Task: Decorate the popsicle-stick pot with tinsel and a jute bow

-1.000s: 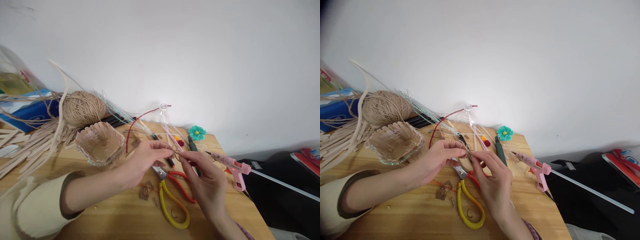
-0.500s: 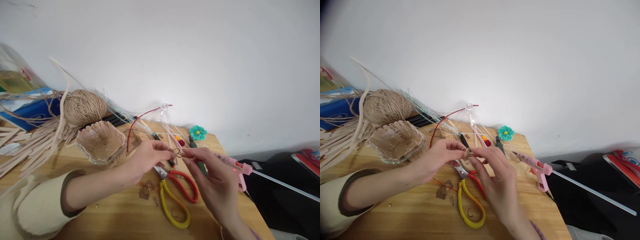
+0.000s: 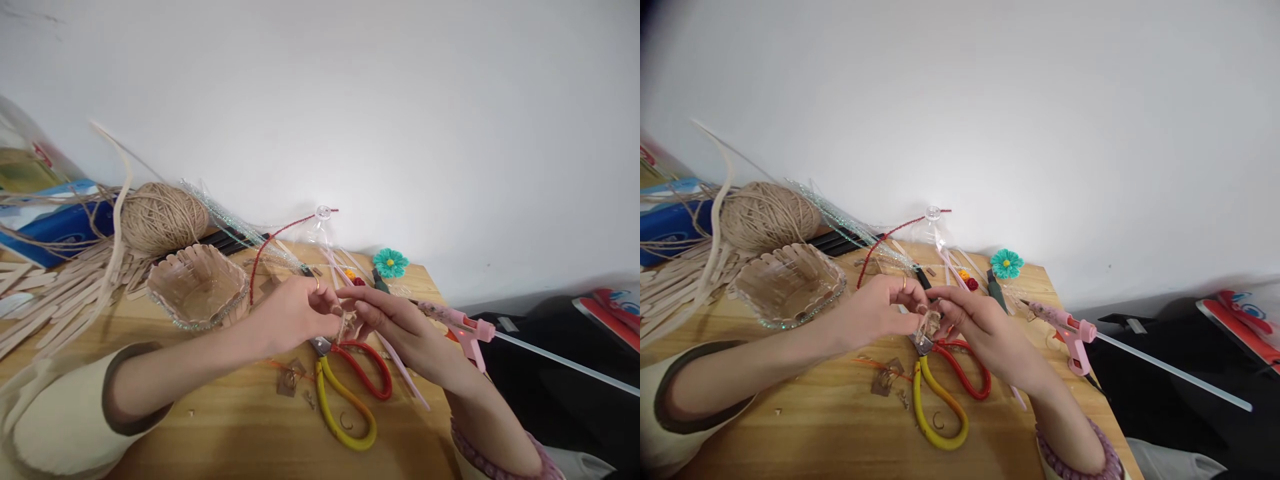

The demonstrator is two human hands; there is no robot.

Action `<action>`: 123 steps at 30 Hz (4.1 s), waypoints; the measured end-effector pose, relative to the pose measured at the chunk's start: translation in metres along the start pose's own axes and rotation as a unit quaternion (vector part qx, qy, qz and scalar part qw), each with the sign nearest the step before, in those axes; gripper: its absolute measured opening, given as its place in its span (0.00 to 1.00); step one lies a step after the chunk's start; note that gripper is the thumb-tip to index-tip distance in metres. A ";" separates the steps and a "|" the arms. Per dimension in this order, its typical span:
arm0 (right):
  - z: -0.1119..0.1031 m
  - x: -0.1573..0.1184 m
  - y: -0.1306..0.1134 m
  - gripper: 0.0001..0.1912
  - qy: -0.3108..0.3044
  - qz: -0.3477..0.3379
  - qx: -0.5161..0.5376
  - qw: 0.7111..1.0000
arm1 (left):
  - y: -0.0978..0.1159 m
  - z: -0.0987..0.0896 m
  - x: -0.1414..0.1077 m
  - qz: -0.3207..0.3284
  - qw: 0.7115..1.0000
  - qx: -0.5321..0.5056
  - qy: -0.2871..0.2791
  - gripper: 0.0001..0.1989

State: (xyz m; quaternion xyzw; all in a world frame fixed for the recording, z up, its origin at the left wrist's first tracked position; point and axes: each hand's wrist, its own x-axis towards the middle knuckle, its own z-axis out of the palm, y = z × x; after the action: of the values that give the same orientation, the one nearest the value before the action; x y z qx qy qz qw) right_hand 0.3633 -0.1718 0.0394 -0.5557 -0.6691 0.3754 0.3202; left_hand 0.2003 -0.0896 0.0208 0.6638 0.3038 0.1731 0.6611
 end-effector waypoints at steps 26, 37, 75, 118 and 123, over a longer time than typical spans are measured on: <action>0.019 -0.028 -0.005 0.08 0.223 -0.047 -0.331 0.916 | -0.002 0.001 0.004 -0.048 0.992 -0.098 0.059 0.04; 0.024 -0.031 -0.017 0.10 0.170 -0.172 -0.428 0.871 | -0.004 0.001 0.004 -0.049 0.994 -0.083 0.052 0.04; 0.015 -0.024 -0.027 0.06 0.146 -0.198 -0.406 0.880 | -0.004 -0.001 -0.003 -0.056 0.993 -0.093 -0.037 0.02; 0.025 -0.017 -0.022 0.06 0.227 -0.111 -0.322 0.912 | -0.004 0.000 -0.001 -0.035 0.994 -0.101 -0.033 0.03; 0.023 -0.021 -0.022 0.07 0.210 -0.140 -0.320 0.913 | -0.005 0.000 -0.002 -0.032 0.994 -0.096 -0.029 0.04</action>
State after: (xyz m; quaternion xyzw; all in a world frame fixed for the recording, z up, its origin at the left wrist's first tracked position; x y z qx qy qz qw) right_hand 0.3364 -0.1985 0.0465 -0.5951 -0.7418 -0.0324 0.3075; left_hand 0.1979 -0.0909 0.0163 0.5923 0.2875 0.1608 0.7353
